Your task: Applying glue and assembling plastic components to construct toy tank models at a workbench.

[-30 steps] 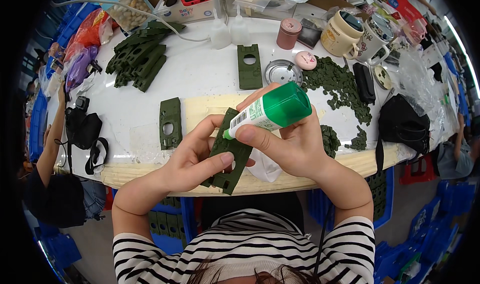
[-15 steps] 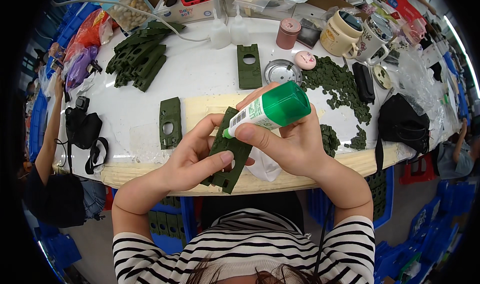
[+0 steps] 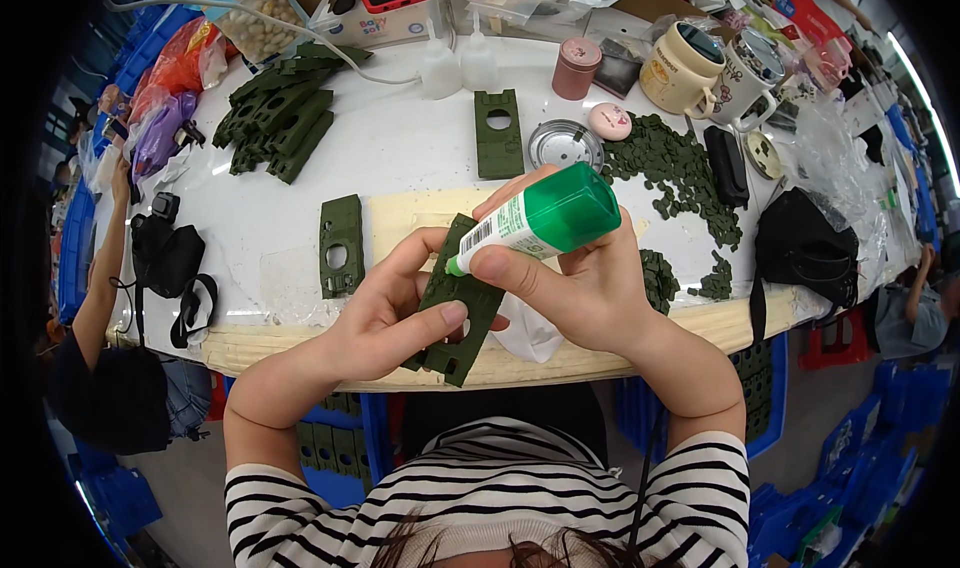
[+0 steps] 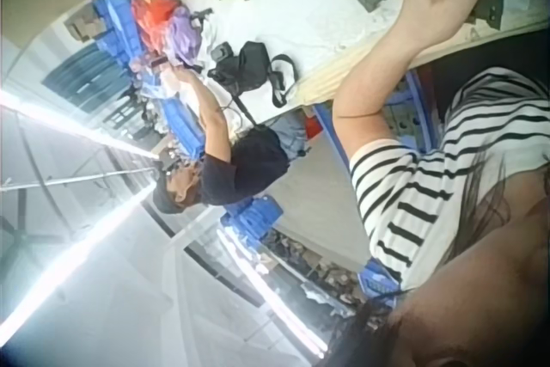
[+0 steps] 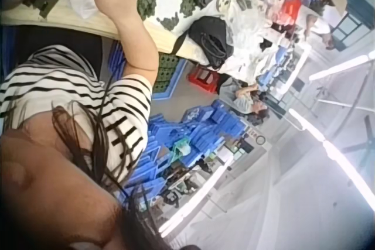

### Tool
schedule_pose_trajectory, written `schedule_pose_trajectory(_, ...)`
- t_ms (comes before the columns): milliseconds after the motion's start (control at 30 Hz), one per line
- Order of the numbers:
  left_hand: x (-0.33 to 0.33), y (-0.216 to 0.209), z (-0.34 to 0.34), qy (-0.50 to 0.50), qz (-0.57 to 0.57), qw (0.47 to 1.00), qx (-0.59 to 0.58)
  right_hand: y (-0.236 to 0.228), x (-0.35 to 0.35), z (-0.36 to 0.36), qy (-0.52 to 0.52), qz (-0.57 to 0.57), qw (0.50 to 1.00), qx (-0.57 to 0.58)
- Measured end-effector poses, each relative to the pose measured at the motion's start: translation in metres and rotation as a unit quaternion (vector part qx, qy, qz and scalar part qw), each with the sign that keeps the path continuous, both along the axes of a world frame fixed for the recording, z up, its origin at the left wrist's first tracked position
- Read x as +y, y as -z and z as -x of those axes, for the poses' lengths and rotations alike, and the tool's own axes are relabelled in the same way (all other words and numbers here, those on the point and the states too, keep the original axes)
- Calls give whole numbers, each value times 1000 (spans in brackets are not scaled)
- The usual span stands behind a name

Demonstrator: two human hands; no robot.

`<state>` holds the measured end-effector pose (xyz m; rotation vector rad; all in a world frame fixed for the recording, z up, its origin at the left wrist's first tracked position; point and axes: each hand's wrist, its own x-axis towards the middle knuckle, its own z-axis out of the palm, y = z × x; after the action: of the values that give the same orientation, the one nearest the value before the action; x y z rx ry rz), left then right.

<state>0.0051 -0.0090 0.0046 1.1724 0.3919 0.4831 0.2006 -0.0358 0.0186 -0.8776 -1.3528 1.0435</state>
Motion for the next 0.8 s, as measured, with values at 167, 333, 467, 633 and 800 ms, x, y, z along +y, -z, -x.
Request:
schedule_pose_trajectory(167,0,-1,0,0,4,1000,3,1,0,1,1,0,1000,4)
schedule_pose_trajectory(333,0,-3,0,-1,7,1000,9,1,-1,1,7,-1,1000,7)
schedule_pose_trajectory(467,0,-3,0,1,2,1000,7,1,-1,1,8,4,1000,13)
schedule_pose_trajectory(633,0,0,1,2,-1,1000,0,0,-2,1,5,11,1000,12)
schedule_pose_trajectory(800,0,0,1,2,-9,1000,8,-1,-2,0,4,9,1000,7)
